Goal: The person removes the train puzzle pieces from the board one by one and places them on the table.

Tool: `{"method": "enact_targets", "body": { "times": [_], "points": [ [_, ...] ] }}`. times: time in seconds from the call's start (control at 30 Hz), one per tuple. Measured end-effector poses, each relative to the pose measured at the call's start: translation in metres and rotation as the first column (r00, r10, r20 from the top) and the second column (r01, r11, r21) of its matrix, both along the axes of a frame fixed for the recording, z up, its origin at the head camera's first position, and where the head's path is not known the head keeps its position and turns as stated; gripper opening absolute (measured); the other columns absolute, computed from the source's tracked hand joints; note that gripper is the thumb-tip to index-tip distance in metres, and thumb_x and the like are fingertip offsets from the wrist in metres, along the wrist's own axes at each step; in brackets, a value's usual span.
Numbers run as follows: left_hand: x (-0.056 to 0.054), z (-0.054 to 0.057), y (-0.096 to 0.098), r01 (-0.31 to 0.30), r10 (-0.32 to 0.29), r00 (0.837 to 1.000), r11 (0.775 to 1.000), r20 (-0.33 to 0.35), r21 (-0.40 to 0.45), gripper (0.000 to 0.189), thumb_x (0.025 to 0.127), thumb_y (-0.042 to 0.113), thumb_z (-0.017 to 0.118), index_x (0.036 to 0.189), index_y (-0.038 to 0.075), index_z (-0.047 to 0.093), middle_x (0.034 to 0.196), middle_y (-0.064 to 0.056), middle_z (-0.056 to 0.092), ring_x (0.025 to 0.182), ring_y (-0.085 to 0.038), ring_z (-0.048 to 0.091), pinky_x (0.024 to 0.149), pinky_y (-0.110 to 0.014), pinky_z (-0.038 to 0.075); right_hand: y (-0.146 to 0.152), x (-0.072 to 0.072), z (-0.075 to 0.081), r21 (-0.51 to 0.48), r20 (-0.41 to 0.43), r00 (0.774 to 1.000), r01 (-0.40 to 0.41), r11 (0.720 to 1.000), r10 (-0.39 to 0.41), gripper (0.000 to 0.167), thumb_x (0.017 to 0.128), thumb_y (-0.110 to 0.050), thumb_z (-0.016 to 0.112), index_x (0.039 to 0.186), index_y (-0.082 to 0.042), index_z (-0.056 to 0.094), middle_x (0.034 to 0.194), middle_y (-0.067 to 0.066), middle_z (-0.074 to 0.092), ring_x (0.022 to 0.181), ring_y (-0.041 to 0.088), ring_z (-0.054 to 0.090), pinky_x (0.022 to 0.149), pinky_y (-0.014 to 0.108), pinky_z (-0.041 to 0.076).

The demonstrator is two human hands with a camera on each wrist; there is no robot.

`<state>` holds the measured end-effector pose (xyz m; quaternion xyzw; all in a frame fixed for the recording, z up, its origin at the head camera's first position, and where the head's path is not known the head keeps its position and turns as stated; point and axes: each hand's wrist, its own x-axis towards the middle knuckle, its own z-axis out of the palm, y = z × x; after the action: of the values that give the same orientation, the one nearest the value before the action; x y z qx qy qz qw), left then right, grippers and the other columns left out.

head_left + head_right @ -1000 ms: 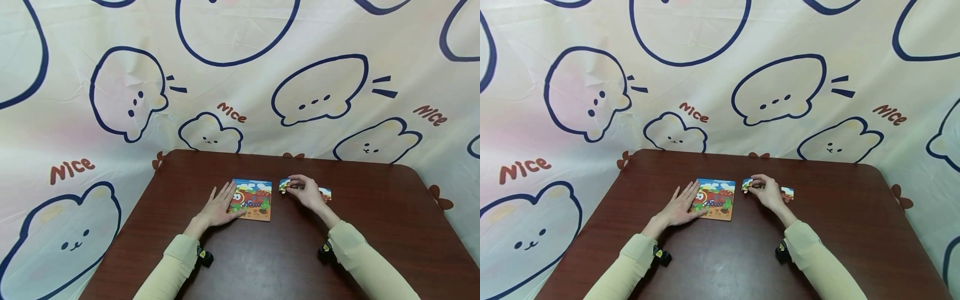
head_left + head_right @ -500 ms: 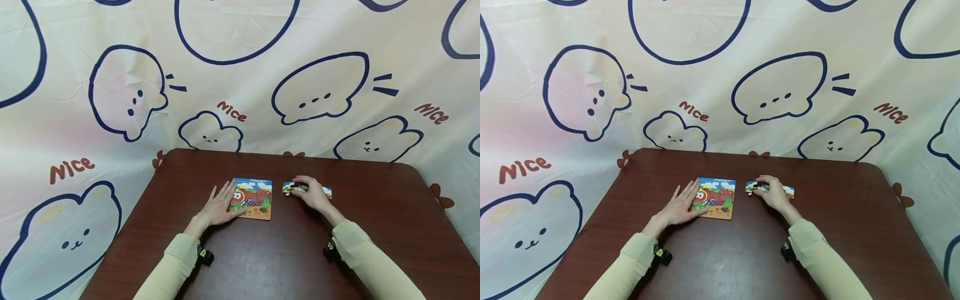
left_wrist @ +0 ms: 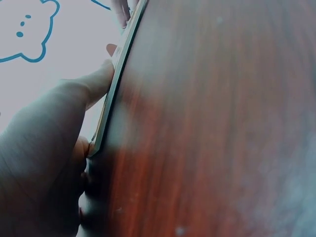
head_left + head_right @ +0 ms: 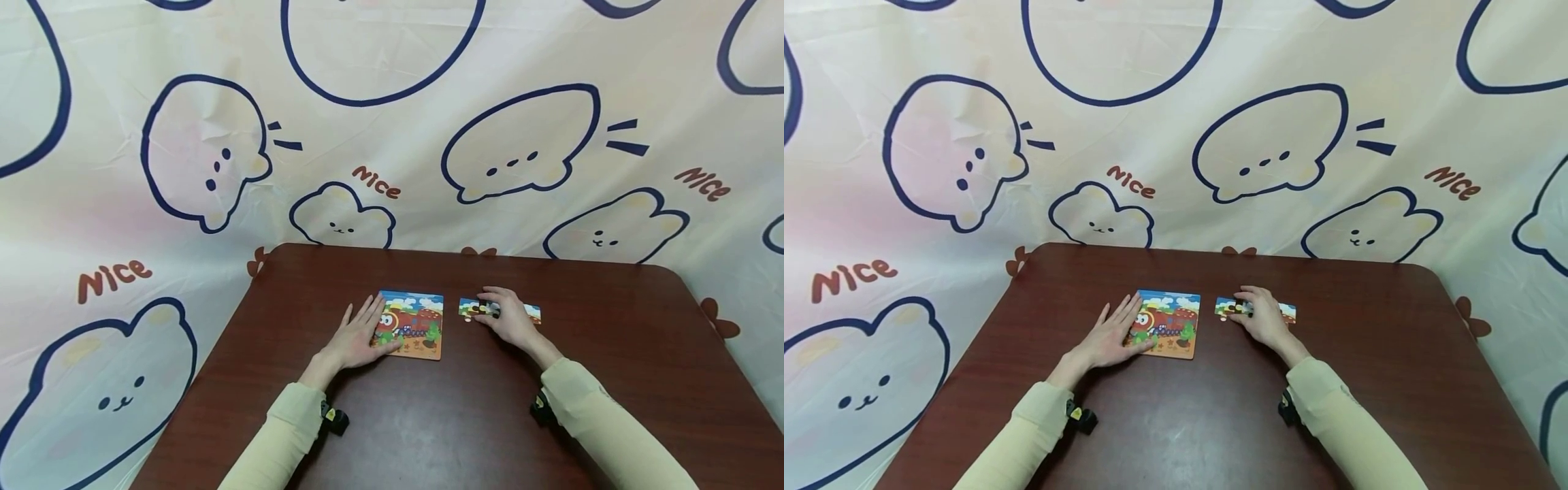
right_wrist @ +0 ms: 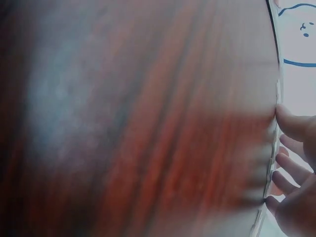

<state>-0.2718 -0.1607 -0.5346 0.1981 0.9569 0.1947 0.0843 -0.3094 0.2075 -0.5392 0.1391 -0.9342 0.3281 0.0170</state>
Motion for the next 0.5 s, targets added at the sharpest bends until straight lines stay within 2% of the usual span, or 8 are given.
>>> {"method": "enact_targets", "body": {
  "times": [0.2,0.33,0.43,0.5],
  "points": [
    [0.005,0.002,0.001,0.003,-0.003,1.000,1.000,0.002,-0.001,0.104,0.105,0.067,0.062,0.178,0.010,0.013,0.188,-0.009,0.007,0.176,-0.031,0.006,0.139,-0.068,0.003,-0.010,0.009,0.006,-0.016,-0.051,0.998,0.025,1.000,-0.026,0.055,0.099,-0.016,0.083,0.148,0.002,0.065,0.156,0.030,0.058,0.150,0.053,0.046,0.119,0.074,0.041],
    [0.011,0.012,0.005,0.016,-0.016,1.000,1.000,0.002,0.016,0.102,0.106,0.061,0.065,0.177,0.008,0.016,0.187,-0.011,0.010,0.175,-0.033,0.008,0.139,-0.068,0.005,-0.027,0.019,0.017,0.002,-0.106,0.994,0.030,1.000,-0.030,0.050,0.098,-0.017,0.085,0.142,0.000,0.069,0.145,0.026,0.067,0.138,0.050,0.054,0.106,0.068,0.043],
    [0.015,0.018,0.010,0.048,-0.049,0.999,0.998,0.013,0.045,0.098,0.106,0.057,0.067,0.177,0.007,0.020,0.187,-0.013,0.013,0.175,-0.034,0.010,0.139,-0.068,0.007,-0.042,0.026,0.023,0.005,-0.087,0.996,-0.001,1.000,0.001,0.048,0.098,-0.018,0.085,0.140,-0.001,0.071,0.134,0.023,0.072,0.124,0.044,0.062,0.100,0.062,0.047],
    [0.017,0.020,0.013,0.072,-0.073,0.997,0.995,0.023,0.064,0.095,0.107,0.055,0.067,0.176,0.007,0.022,0.187,-0.014,0.014,0.175,-0.036,0.011,0.139,-0.069,0.009,-0.050,0.029,0.024,-0.016,-0.059,0.997,-0.059,0.998,0.058,0.048,0.097,-0.019,0.086,0.140,-0.001,0.071,0.130,0.021,0.074,0.117,0.040,0.065,0.098,0.059,0.051]
  ]
}}
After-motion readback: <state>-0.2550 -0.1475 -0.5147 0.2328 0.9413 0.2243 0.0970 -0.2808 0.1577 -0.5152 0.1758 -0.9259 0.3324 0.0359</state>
